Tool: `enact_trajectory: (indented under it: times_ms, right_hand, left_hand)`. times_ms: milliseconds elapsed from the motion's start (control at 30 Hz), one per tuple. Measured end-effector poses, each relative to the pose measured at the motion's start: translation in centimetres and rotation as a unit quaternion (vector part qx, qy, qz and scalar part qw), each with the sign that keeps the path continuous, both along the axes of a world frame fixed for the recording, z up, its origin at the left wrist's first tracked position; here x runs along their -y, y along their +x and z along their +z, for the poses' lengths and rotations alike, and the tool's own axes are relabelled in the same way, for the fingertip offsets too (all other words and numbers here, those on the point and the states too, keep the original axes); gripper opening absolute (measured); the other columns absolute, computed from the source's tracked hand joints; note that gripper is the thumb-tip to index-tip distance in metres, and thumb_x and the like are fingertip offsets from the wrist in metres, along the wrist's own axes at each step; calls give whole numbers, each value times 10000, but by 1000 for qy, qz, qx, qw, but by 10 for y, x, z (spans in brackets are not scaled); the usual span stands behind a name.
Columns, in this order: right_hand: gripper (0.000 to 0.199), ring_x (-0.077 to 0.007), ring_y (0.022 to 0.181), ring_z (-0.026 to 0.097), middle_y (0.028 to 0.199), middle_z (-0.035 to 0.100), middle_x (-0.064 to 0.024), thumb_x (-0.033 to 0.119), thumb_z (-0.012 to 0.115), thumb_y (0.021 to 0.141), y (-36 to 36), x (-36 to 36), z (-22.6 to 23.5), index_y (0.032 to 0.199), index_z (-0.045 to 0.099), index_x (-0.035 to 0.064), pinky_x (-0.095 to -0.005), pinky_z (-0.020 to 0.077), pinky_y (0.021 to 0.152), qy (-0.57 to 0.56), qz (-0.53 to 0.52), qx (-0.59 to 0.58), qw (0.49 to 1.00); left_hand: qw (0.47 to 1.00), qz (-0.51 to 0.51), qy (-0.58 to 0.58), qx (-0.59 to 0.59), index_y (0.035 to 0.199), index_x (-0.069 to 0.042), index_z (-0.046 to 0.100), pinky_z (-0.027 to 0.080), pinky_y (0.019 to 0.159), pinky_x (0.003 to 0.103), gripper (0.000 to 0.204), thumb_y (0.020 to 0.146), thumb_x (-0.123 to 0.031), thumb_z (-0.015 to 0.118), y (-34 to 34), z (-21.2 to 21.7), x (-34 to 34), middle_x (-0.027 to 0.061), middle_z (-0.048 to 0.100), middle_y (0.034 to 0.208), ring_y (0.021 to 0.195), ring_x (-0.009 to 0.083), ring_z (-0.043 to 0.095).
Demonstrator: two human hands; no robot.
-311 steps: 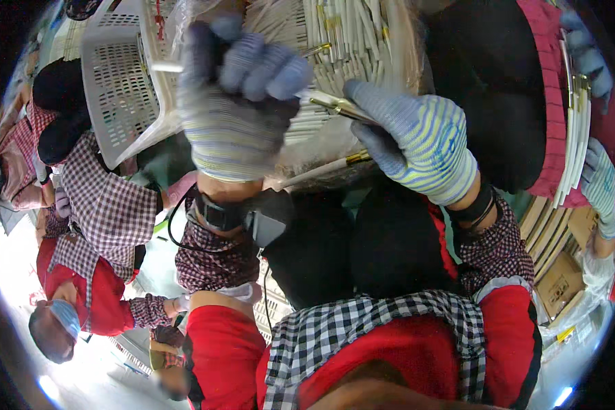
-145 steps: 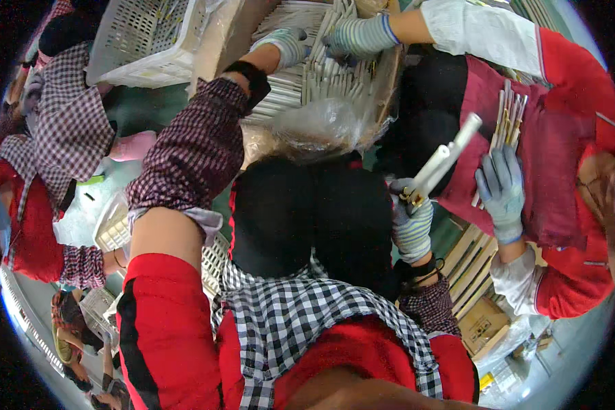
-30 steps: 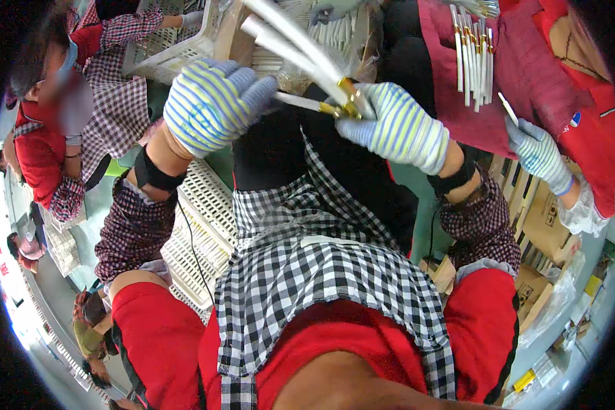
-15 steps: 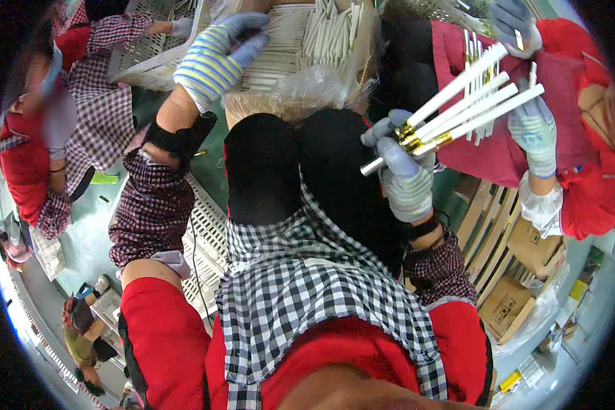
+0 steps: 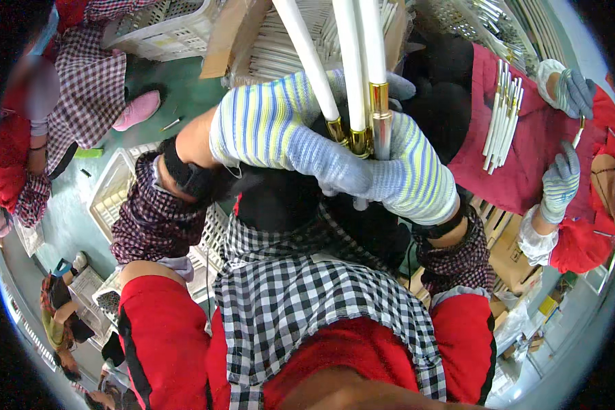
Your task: Assembling white plastic tubes by attaching gold metal tips and organizing them into baskets.
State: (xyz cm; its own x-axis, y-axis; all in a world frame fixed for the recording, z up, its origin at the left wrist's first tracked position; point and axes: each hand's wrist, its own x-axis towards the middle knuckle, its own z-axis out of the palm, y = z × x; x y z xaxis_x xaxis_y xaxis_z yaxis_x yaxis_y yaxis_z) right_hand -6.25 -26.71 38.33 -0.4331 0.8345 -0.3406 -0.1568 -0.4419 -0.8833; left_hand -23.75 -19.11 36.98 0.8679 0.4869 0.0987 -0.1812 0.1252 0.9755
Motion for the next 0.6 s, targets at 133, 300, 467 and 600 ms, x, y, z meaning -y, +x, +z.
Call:
enact_trajectory:
  times_ms: [133,300,467,600]
  right_hand:
    - [320,-118,589,591,706,598,-43,140,701,714,22,8,0,996,593,34,-206,449,431,43,-193,102,975]
    - [232,-105,655,547,772,564,1,38,678,685,55,29,-33,882,561,70,-237,463,562,47,-289,151,944]
    - [251,-121,737,543,800,566,-2,6,683,677,35,31,-50,883,559,77,-262,446,671,9,-335,188,923]
    - [290,-120,781,554,842,576,-5,61,727,694,36,29,-65,934,566,74,-267,463,714,-59,-365,139,919]
  left_hand:
    - [975,-1,54,-214,1314,-58,479,396,980,318,590,790,-215,699,-2,-18,-48,107,573,1229,1151,189,515]
    - [867,34,317,-383,1249,-55,524,450,921,347,439,845,-202,618,40,-110,-118,154,586,1190,1088,255,562]
    - [717,-43,630,-295,1091,-65,629,500,784,407,291,843,-177,528,113,-226,-159,184,631,1050,939,346,618]
    - [684,-119,612,-379,991,-56,673,512,750,398,241,840,-160,517,140,-252,-160,162,659,944,876,337,638]
